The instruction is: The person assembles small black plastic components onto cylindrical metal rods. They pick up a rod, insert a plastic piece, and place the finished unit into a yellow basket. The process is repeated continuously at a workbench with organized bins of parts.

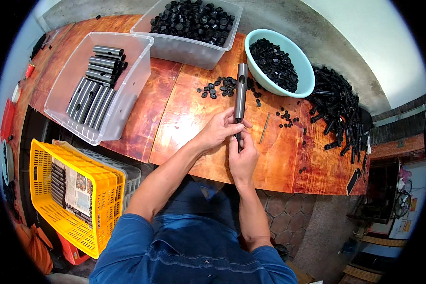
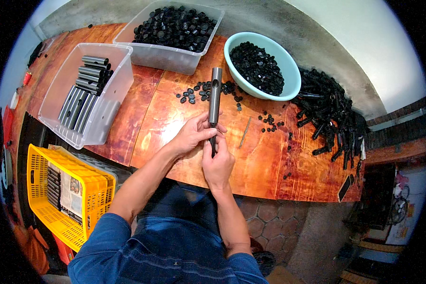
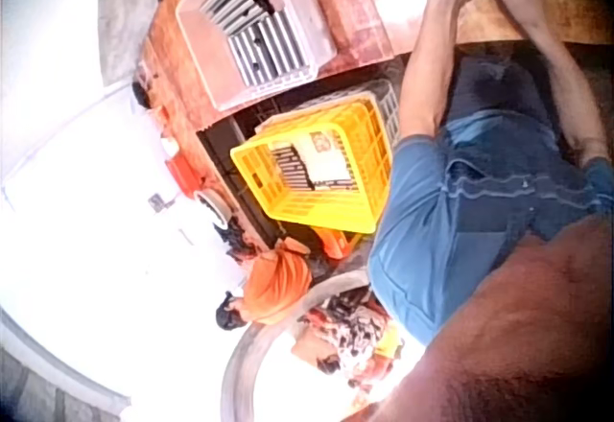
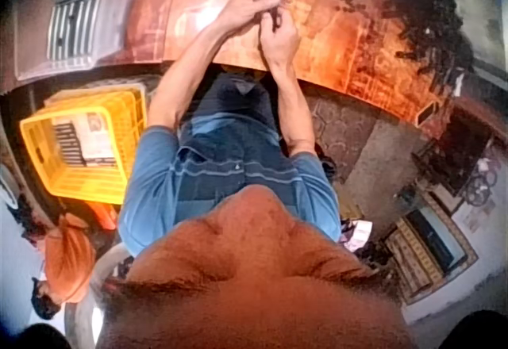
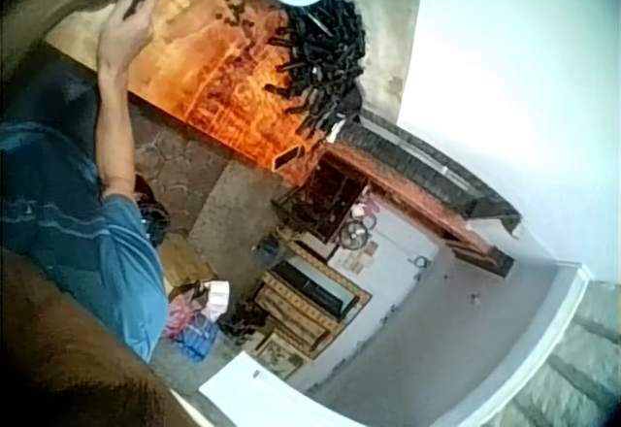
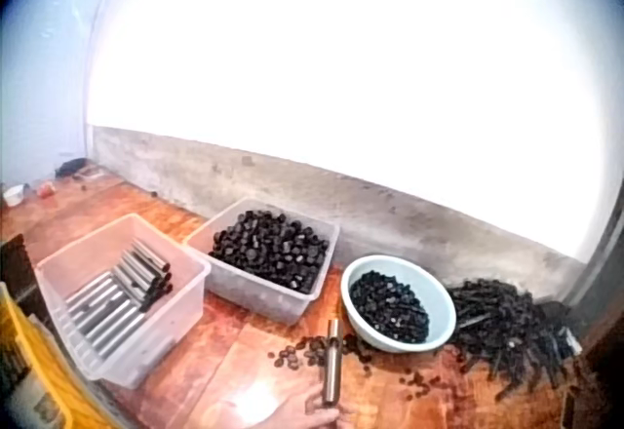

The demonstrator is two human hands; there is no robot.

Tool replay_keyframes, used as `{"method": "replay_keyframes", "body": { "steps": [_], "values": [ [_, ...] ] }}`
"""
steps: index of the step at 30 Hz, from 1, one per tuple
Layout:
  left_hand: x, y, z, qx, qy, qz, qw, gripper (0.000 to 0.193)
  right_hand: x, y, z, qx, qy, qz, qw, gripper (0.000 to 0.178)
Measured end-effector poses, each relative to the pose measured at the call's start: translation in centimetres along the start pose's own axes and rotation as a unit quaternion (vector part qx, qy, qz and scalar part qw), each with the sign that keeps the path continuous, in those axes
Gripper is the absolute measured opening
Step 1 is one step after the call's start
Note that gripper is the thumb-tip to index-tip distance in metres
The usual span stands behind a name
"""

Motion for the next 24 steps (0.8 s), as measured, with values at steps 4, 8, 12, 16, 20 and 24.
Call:
{"method": "replay_keyframes", "body": {
  "steps": [4,8,12,16,20,24],
  "values": [
    [0.3,-0.3,-0.1,0.019,-0.01,-0.025,0.999,0.06,-0.4,-2.5,0.7,-0.122,0.011,-0.079,0.989,0.029],
    [0.8,0.0,-0.6,0.006,-0.022,-0.092,0.996,0.034,1.9,-5.4,1.9,-0.014,0.047,-0.019,0.999,0.021],
    [0.8,0.0,-0.6,0.003,-0.029,-0.085,0.996,0.06,3.6,-6.1,3.0,-0.026,0.028,-0.195,0.98,0.026],
    [1.2,0.4,-0.8,0.012,-0.03,-0.076,0.997,0.06,4.9,-5.0,3.3,-0.053,0.022,-0.317,0.947,0.028],
    [1.2,0.3,-0.8,0.026,-0.022,-0.062,0.997,0.06,5.9,-5.7,4.0,-0.039,0.005,-0.349,0.936,0.022],
    [1.0,0.2,-0.7,0.029,-0.02,-0.064,0.997,0.059,6.8,-7.0,4.9,-0.053,0.003,-0.365,0.929,0.017]
  ]
}}
Point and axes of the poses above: each hand's wrist, its own z-axis towards the middle knuckle, its own y-axis out of the palm, x = y × z, the point moved 1 cm from there along z, towards the middle knuckle, and after that the axes turned 15 degrees about -y, right-handed, at the moved point
